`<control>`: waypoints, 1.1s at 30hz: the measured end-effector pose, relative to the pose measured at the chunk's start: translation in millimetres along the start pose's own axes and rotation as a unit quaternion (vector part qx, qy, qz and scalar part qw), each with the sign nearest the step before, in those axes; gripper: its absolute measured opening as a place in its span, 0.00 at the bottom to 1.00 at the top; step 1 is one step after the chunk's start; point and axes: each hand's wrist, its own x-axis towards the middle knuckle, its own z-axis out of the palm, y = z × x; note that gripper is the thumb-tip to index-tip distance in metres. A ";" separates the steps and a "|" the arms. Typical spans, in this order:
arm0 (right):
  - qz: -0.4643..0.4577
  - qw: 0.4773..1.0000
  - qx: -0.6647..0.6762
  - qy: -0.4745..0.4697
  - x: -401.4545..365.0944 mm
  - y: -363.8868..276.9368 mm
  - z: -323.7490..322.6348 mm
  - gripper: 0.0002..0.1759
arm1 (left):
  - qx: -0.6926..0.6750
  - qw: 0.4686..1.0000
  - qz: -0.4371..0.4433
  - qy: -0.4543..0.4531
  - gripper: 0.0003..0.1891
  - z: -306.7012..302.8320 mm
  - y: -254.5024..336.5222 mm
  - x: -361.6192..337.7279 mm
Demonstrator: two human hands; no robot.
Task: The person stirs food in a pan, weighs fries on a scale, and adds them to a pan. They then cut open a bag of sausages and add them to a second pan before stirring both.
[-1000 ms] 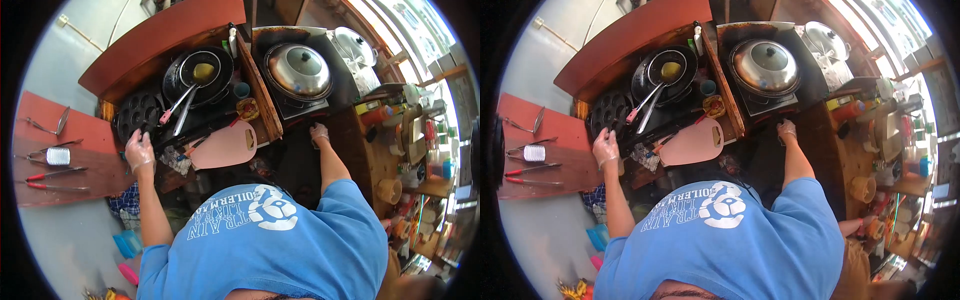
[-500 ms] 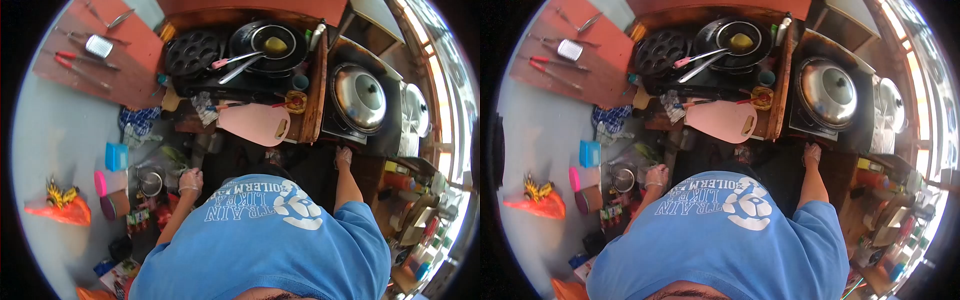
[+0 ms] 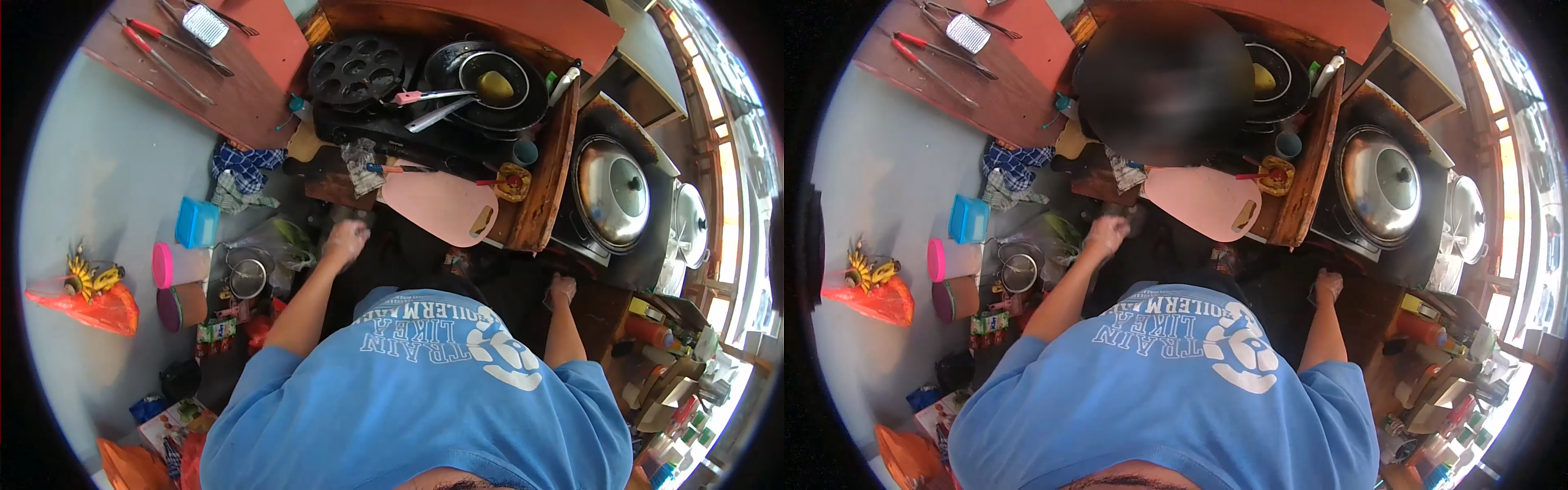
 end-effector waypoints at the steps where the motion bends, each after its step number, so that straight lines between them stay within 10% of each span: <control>1: 0.011 0.999 -0.014 -0.026 -12.8 2.4 5.6 0.21 | 0.013 0.999 0.027 0.024 0.11 -18.4 12.4 26.4; 7: 0.151 0.866 0.260 -0.399 -99.3 10.2 48.4 0.10 | -0.020 0.989 0.003 0.146 0.20 -30.8 0.0 169.5; 12: 0.161 0.847 0.324 -0.389 -165.4 -80.1 51.8 0.09 | -0.010 0.999 -0.033 -0.002 0.27 -46.9 0.6 208.3; 16: 0.001 0.847 0.290 -0.446 -163.4 -171.3 78.4 0.12 | -0.008 0.999 -0.025 0.027 0.25 -54.9 -12.5 198.1; 23: -0.191 0.805 0.139 -0.543 -172.3 -326.4 139.9 0.18 | -0.117 0.973 0.117 0.162 0.10 -107.7 -83.9 77.8; 27: -0.267 0.753 0.051 -0.600 -205.4 -382.0 165.5 0.17 | -0.126 0.940 -0.019 0.318 0.06 -179.1 -101.2 -48.4; 33: -0.325 0.690 -0.085 -0.641 -256.5 -391.8 194.2 0.17 | 0.106 0.745 -0.081 0.654 0.05 -266.0 -4.9 -303.6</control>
